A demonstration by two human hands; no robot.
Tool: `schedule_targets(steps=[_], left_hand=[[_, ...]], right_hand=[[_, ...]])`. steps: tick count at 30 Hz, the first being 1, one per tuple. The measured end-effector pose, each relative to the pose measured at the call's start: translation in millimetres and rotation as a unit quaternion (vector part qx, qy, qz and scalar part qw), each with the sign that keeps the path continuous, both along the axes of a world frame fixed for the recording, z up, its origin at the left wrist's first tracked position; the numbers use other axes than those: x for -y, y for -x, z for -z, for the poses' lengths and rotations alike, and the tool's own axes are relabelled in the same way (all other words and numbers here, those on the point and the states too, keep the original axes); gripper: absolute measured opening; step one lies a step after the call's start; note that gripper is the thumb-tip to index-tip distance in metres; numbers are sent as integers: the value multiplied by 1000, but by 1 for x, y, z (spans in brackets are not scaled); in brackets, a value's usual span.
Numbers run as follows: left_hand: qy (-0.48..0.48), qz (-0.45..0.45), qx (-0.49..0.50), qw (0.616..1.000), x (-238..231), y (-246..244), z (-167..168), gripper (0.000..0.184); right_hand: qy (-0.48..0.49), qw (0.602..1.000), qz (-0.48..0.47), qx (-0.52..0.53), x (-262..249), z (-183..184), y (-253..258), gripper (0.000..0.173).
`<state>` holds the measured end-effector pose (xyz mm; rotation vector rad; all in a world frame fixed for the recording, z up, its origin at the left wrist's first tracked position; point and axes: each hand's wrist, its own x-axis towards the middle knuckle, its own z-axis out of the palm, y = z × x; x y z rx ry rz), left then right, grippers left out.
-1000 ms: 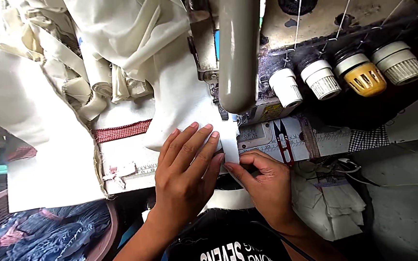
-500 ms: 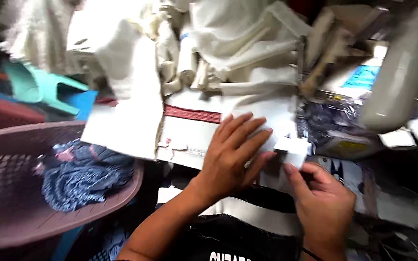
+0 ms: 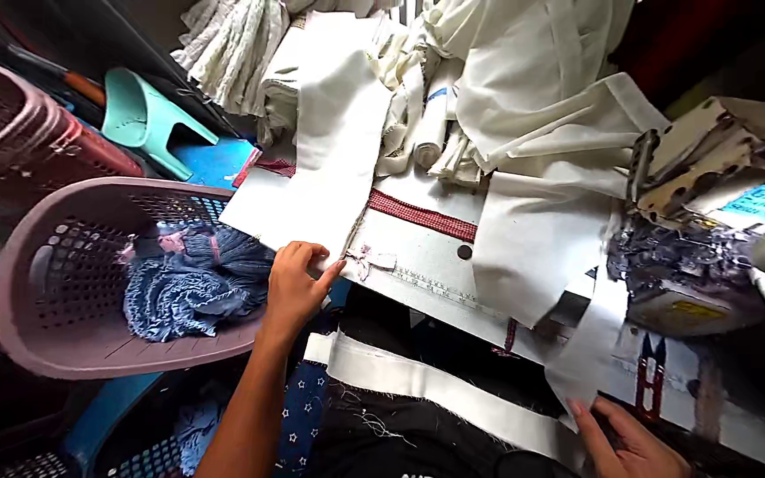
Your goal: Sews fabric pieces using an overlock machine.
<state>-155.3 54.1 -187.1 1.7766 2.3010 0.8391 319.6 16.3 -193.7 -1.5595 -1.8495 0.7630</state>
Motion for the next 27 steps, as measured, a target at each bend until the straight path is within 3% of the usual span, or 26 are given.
schedule_targets(steps=[3,6,11,14,16,20,24,27], left_hand=[[-7,44,-11,999,6,-12,-11,37],[-38,85,44,995,12,-52,-20,32],[7,292,200,935,16,-136,-14,30],[8,347,166,923,7,-160,-15,29],[16,363,160,918,1,-163,-25,29],[23,355,148,923,-4,-149,-35,29],[22,308,136,941,-2,-81,-14,36],[46,114,139,983,2,-54,-44,44]], right_hand=[[-58,997,27,38,3,7,-2,26],[-47,998,24,28,5,9,-3,28],[27,999,-9,16,9,3,-8,26],[29,999,-3,32,10,-10,-20,23],[28,998,50,-29,14,-27,-34,19],[39,968,98,-228,19,-74,-67,19],[-2,977,86,-193,21,-108,-87,20],[83,986,51,-132,26,-109,-97,44]])
